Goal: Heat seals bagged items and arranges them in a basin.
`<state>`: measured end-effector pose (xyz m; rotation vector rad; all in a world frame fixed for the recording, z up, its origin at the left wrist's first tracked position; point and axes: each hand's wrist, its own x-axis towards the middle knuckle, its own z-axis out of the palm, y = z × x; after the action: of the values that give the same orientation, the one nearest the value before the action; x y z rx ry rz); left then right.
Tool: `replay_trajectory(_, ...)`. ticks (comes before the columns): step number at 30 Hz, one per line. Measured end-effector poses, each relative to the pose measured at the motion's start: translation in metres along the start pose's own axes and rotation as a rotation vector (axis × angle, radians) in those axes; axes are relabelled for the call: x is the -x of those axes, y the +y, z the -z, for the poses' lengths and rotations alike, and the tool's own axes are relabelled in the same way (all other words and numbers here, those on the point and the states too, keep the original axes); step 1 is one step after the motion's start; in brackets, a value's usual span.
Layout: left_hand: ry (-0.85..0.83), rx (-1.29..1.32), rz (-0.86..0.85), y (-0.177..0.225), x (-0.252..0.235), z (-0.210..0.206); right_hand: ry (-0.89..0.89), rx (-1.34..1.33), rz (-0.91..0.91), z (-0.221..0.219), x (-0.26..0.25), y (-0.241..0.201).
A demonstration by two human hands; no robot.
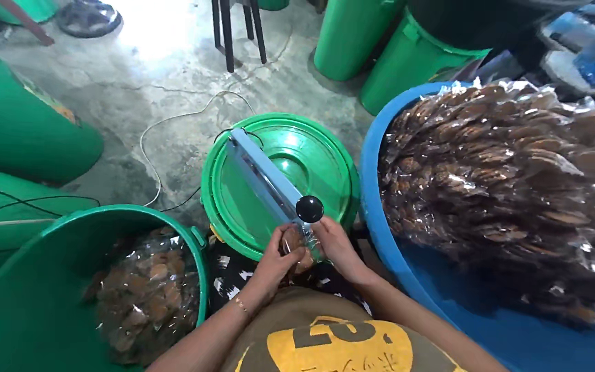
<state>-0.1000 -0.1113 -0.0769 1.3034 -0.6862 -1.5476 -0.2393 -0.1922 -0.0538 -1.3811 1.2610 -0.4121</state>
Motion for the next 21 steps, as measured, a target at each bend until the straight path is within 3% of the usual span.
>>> replay_trajectory(3,0.24,-0.189,-0.144,-0.002,-0.025,0.015,0.129,0.38,0.205,-0.012,-0.032,-0.007)
replay_trajectory(6,0.373,-0.222,-0.152,-0.004,-0.046,0.025,0.086,0.603,0.204,-0.011,-0.071,-0.018)
replay_trajectory(9,0.408,-0.144,-0.095,0.012,-0.053,0.031,0.037,0.519,0.151,0.014,-0.092,-0.055)
replay_trajectory(11,0.414,-0.097,-0.085,0.027,-0.059,0.039,-0.15,0.49,0.257,0.031,-0.08,-0.082)
replay_trajectory(13,0.415,-0.131,-0.092,0.037,-0.066,0.049,-0.394,0.711,0.31,0.03,-0.056,-0.103)
replay_trajectory(15,0.433,-0.22,-0.105,0.041,-0.074,0.058,-0.466,0.942,0.271,0.012,-0.041,-0.101)
replay_trajectory(18,0.436,-0.279,-0.1,0.039,-0.078,0.068,-0.289,0.984,0.268,-0.013,-0.038,-0.071)
replay_trajectory(21,0.484,-0.126,-0.096,0.032,-0.071,0.074,0.022,0.86,0.575,-0.026,-0.039,-0.035)
